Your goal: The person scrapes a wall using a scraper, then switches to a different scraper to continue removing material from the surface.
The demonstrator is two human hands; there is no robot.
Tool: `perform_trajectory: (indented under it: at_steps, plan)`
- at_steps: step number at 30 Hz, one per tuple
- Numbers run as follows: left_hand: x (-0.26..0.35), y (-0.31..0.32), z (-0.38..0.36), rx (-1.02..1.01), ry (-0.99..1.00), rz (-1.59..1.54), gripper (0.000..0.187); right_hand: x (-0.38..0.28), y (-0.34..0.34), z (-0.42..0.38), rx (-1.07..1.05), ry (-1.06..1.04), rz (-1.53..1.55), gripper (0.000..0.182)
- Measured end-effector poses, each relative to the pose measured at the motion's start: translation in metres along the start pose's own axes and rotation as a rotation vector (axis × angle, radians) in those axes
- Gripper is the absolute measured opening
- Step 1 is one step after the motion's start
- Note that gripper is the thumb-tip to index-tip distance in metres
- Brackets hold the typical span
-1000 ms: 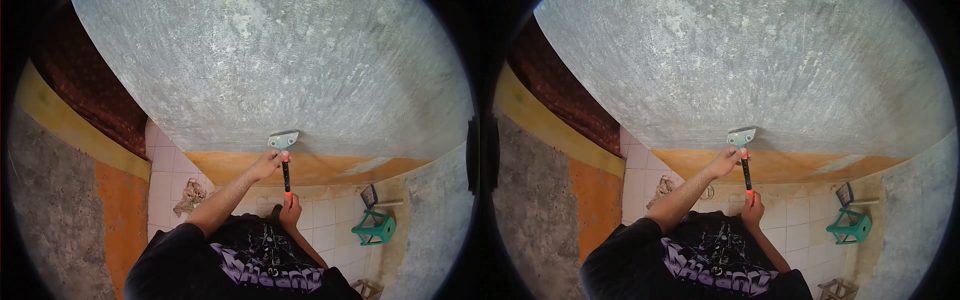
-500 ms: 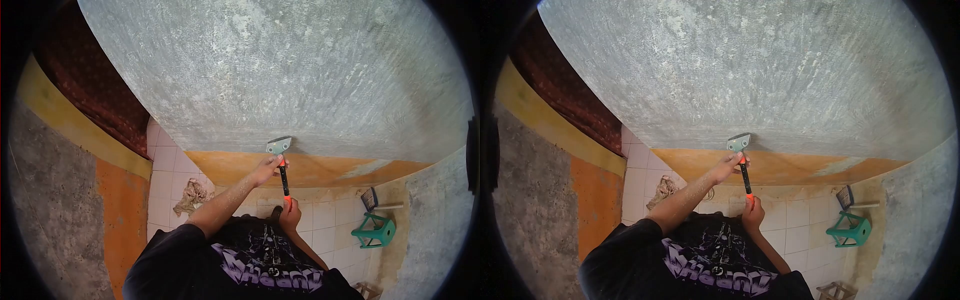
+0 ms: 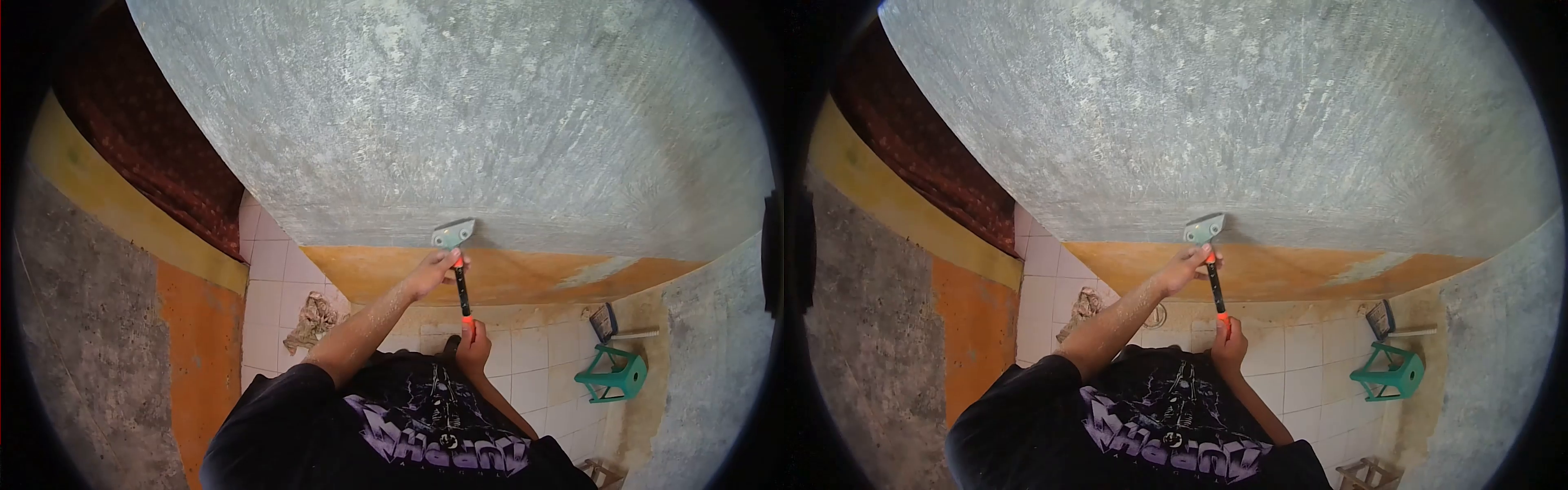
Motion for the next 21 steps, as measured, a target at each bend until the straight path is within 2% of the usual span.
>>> perform_trajectory:
  at_steps: [2,3,5,8,9,12,15,17,21]
  plan:
    - [-0.022,-0.005,-0.008,0.057,-0.064,-0.003,0.047,0.027,0.009,-0.007,-0.099,0.064,0.033,0.026]
    - [-0.031,-0.006,-0.008,0.084,-0.102,-0.013,0.046,0.047,0.017,-0.008,-0.165,0.173,0.197,0.028]
    - [-0.031,-0.003,0.002,0.095,-0.082,0.179,0.045,0.080,0.035,-0.018,-0.299,0.399,0.527,0.033]
    - [-0.011,0.018,0.032,0.031,0.054,0.423,0.045,0.072,0.040,-0.016,-0.337,0.465,0.714,0.039]
    - [0.000,0.025,0.042,-0.003,0.121,0.497,0.045,0.064,0.032,-0.009,-0.301,0.454,0.704,0.040]
    - [0.032,0.044,0.046,-0.010,0.088,0.484,0.048,0.053,0.013,-0.001,-0.224,0.433,0.677,0.041]
    - [-0.007,0.029,0.057,-0.036,0.095,0.422,0.047,0.068,0.011,-0.008,-0.213,0.449,0.637,0.041]
    - [-0.025,0.024,0.052,0.038,0.018,0.400,0.047,0.075,0.018,-0.018,-0.215,0.499,0.575,0.041]
    - [0.001,0.032,0.050,0.052,-0.011,0.565,0.047,0.051,0.013,-0.012,-0.193,0.497,0.630,0.039]
Point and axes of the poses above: each hand's wrist, its own z-axis towards the middle knuckle, its own y-axis out of the palm, x = y × z, the point moved 7 cm from there along z, towards the middle knuckle, and after that the axes turned 8 degrees about -x, right-handed, at the moved point
